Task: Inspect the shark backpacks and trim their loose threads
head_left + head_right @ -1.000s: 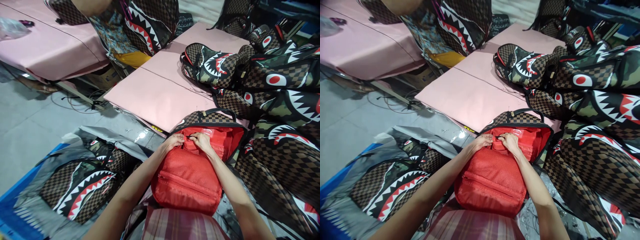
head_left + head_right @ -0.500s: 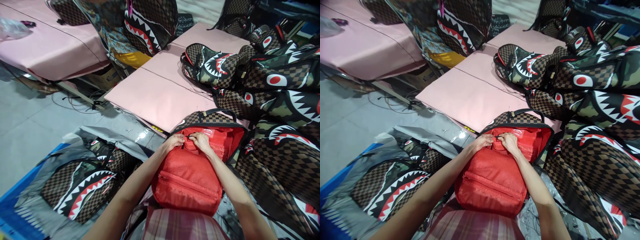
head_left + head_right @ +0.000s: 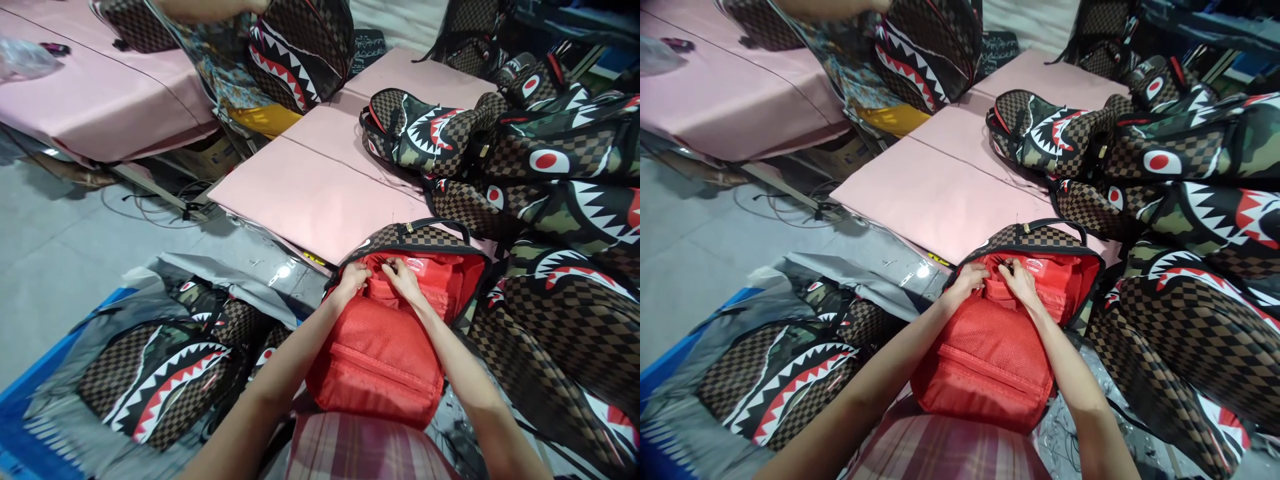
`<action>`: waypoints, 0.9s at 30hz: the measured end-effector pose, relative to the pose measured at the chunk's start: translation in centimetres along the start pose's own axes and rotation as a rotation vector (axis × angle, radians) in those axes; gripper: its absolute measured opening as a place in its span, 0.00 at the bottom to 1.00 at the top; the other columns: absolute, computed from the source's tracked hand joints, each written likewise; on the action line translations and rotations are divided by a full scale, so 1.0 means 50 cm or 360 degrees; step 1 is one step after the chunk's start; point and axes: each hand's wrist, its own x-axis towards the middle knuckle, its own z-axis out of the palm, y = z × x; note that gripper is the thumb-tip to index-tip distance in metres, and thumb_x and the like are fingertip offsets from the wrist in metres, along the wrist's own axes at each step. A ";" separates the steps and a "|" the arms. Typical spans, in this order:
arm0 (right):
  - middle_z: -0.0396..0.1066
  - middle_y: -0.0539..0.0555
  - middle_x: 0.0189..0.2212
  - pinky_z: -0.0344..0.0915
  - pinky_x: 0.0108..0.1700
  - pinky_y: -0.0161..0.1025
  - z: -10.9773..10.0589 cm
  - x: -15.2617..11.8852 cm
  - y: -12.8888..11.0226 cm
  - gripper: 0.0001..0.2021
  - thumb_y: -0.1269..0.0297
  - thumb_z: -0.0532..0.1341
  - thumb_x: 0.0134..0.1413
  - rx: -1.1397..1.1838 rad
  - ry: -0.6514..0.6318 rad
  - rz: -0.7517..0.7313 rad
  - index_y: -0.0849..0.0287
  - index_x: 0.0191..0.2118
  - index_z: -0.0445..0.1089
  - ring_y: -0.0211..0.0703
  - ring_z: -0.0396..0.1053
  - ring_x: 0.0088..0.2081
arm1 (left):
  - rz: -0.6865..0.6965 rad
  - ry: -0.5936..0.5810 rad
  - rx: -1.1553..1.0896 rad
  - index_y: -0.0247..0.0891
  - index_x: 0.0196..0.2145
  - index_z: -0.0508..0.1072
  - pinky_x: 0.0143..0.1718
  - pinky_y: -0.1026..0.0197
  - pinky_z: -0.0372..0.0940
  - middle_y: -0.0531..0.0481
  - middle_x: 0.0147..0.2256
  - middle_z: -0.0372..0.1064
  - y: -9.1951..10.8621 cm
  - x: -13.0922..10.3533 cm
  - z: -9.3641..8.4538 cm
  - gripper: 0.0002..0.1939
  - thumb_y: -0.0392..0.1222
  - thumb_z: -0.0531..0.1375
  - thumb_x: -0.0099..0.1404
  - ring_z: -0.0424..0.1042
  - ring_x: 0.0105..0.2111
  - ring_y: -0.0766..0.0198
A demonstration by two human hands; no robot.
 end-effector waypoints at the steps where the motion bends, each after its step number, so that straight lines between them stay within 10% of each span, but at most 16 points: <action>1: 0.73 0.54 0.42 0.62 0.44 0.38 -0.002 -0.003 -0.002 0.17 0.52 0.51 0.58 -0.0044 0.0003 0.0004 0.56 0.48 0.64 0.44 0.69 0.45 | -0.0017 -0.0024 -0.0057 0.34 0.32 0.68 0.25 0.70 0.61 0.54 0.23 0.66 0.000 -0.003 -0.007 0.12 0.29 0.64 0.48 0.66 0.22 0.73; 27: 0.74 0.51 0.42 0.61 0.42 0.35 0.014 -0.006 -0.022 0.12 0.59 0.55 0.57 -0.0374 0.0023 -0.0268 0.53 0.43 0.71 0.44 0.70 0.44 | -0.0213 -0.0315 -0.0417 0.32 0.32 0.72 0.34 0.65 0.65 0.46 0.31 0.72 -0.005 0.005 -0.053 0.13 0.23 0.61 0.48 0.72 0.30 0.66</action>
